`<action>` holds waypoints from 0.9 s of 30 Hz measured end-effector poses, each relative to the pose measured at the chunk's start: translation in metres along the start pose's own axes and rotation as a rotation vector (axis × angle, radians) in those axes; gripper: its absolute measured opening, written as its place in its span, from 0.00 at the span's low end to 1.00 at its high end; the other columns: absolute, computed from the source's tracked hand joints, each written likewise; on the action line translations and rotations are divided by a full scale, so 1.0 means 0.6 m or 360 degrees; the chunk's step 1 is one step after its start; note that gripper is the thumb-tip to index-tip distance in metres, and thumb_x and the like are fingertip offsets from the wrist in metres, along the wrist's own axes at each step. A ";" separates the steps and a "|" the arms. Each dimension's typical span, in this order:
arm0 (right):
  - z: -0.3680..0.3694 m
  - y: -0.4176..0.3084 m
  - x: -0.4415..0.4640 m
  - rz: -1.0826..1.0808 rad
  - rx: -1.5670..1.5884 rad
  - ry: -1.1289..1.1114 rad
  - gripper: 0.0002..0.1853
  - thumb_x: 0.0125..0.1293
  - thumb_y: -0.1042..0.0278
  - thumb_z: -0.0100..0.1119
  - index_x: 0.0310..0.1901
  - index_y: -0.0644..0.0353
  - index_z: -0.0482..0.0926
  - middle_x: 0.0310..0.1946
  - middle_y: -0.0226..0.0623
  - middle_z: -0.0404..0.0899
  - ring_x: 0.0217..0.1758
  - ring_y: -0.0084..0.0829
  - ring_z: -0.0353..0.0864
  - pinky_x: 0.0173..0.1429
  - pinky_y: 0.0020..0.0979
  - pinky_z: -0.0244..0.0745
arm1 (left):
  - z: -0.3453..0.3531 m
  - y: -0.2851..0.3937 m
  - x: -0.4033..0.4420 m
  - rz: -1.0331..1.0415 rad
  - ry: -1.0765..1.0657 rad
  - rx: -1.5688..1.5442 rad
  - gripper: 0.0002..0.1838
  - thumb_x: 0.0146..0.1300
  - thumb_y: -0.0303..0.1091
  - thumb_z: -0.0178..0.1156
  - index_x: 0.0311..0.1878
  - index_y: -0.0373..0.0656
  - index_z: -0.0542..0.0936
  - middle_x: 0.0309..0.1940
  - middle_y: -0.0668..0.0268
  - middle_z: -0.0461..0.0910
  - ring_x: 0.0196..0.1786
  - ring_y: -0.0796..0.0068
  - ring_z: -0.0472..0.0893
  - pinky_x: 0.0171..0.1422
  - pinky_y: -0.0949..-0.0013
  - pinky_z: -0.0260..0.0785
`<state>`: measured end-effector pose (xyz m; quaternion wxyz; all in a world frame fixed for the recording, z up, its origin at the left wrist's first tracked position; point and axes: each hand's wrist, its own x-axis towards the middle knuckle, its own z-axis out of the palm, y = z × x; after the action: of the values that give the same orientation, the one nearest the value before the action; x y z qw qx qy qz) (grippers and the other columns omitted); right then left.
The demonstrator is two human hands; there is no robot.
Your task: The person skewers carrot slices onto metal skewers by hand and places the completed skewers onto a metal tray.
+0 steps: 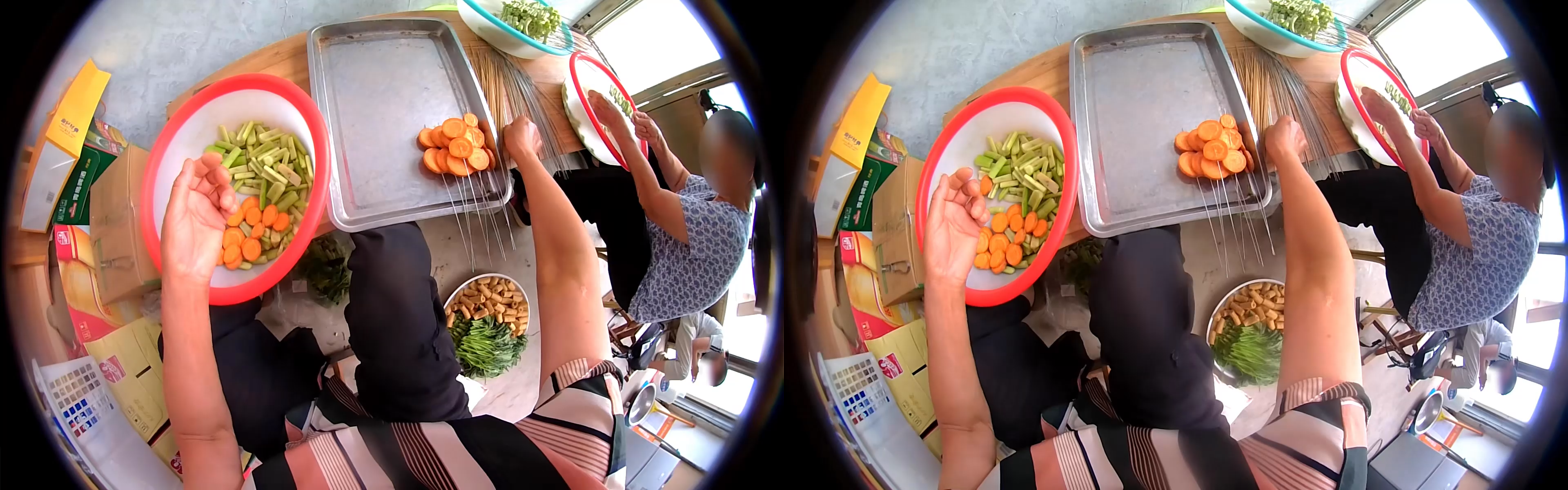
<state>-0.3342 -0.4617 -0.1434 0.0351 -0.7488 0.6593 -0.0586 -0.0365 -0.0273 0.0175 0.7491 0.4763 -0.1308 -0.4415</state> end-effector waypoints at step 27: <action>-0.094 0.095 -0.086 -0.0050 0.0497 -0.0589 0.09 0.51 0.68 0.58 0.28 0.66 0.79 0.19 0.39 0.80 0.22 0.32 0.82 0.30 0.31 0.77 | -0.019 -0.008 -0.011 0.0052 -0.0048 0.0081 0.16 0.69 0.44 0.51 0.48 0.40 0.75 0.33 0.68 0.77 0.31 0.79 0.72 0.36 0.75 0.66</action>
<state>-0.4044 -0.4164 -0.0970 0.2698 -0.7425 0.6127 -0.0222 -0.0357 -0.0160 0.0089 0.7417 0.4862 -0.1611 -0.4330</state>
